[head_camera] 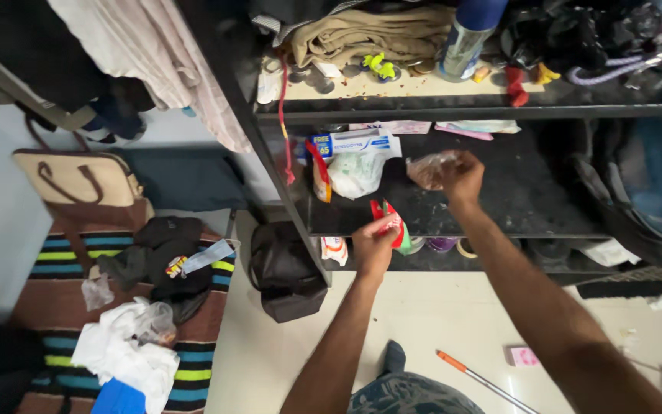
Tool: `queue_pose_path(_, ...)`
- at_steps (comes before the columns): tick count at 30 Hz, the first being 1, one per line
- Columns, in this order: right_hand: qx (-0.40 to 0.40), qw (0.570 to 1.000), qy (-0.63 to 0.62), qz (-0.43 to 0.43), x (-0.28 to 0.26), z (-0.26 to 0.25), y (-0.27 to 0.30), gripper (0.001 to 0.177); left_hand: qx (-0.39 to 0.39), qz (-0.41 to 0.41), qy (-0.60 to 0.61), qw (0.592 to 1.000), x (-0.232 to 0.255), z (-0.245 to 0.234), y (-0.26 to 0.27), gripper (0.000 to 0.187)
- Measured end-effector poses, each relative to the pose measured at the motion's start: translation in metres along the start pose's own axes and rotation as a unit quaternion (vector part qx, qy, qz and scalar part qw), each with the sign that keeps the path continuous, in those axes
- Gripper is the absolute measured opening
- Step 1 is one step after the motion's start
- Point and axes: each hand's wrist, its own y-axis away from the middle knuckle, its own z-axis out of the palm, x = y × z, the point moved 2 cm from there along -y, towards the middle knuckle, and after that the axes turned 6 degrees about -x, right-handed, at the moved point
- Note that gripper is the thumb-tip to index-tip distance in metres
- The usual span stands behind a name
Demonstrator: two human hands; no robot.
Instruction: The person sweeps a shelf with a broom and then organizes various items from a bed onto the shelf. They place a backpack, a box of tissues, a plastic container, and several small packages onto the shelf.
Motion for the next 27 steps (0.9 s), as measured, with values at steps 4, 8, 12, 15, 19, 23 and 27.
queue_pose_path(4, 0.085, 0.964, 0.21, -0.136, 0.046, 0.006, -0.069, 0.019, -0.014, 0.002, -0.145, 0.989, 0.024, -0.011, 0.01, 0.024)
queue_pose_path(8, 0.039, 0.962, 0.265, -0.059, 0.068, 0.023, -0.116, 0.034, -0.051, 0.045, -0.153, 0.986, 0.04, -0.018, 0.01, 0.029)
queue_pose_path(12, -0.074, 0.949, 0.244, -0.184, 0.065, 0.046, -0.114, 0.057, -0.056, 0.158, -0.17, 0.971, 0.061, -0.028, 0.003, 0.057)
queue_pose_path(15, -0.002, 0.934, 0.249, -0.257, 0.046, 0.05, -0.073, 0.057, -0.073, 0.04, -0.06, 0.995, 0.072, -0.033, -0.007, 0.075)
queue_pose_path(19, -0.123, 0.989, 0.082, 0.014, 0.01, 0.055, 0.025, 0.048, -0.016, 0.055, -0.188, 0.98, 0.081, -0.032, -0.018, 0.067)
queue_pose_path(23, -0.314, 0.921, 0.19, -0.132, -0.042, 0.064, 0.104, 0.085, 0.07, 0.094, -0.321, 0.94, 0.08, -0.013, -0.025, 0.056)
queue_pose_path(27, -0.244, 0.929, 0.259, -0.108, -0.062, 0.077, 0.134, 0.085, 0.059, 0.025, -0.342, 0.937, 0.083, 0.008, -0.017, 0.053)
